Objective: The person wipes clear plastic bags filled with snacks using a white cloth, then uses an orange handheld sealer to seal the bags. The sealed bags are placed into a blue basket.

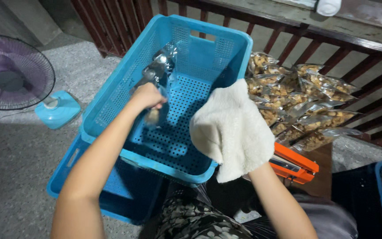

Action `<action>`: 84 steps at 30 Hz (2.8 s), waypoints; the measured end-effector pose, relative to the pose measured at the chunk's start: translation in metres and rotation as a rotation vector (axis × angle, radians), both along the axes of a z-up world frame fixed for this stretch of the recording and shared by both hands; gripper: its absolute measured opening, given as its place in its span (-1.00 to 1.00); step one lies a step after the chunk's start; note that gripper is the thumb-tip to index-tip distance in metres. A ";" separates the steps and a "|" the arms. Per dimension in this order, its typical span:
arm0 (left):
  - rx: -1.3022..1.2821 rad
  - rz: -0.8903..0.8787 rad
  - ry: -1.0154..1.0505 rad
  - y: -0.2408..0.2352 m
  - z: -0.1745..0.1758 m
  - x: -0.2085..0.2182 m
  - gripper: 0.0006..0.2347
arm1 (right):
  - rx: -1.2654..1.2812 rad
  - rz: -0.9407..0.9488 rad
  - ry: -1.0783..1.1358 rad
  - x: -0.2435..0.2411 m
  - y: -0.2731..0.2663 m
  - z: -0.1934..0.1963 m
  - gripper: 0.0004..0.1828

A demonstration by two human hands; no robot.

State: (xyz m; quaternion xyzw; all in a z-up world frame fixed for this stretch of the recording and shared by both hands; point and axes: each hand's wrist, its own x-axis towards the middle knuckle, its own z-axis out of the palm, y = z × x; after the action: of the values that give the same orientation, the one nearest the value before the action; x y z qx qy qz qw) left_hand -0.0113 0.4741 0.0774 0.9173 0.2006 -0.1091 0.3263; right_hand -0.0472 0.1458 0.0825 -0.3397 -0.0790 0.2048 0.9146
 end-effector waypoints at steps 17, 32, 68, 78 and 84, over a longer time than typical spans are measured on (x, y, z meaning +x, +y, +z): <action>-0.125 -0.769 -1.315 -0.241 0.161 -0.163 -0.59 | -0.358 -0.497 -0.239 -0.119 -0.088 0.056 -0.62; -0.922 -0.558 -0.524 -0.324 0.020 -0.157 -0.76 | -1.684 -0.690 -0.618 -0.165 -0.170 -0.007 -0.81; -0.785 -0.428 -0.530 -0.311 0.008 -0.174 -0.74 | -1.328 -0.220 -0.964 -0.138 -0.176 0.044 -0.65; -0.850 -0.365 -0.580 -0.317 -0.009 -0.173 -0.71 | -1.913 -0.493 -1.250 -0.148 -0.194 0.033 -0.56; -0.834 -0.431 -0.605 -0.327 -0.005 -0.174 -0.71 | -1.612 -0.475 -1.166 -0.154 -0.186 0.025 -0.63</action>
State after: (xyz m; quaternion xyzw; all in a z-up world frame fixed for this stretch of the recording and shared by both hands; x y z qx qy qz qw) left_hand -0.1855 0.1471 0.0727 0.7211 -0.1544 0.0247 0.6750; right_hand -0.2016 -0.0401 0.1077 -0.9074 -0.2811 -0.1869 0.2502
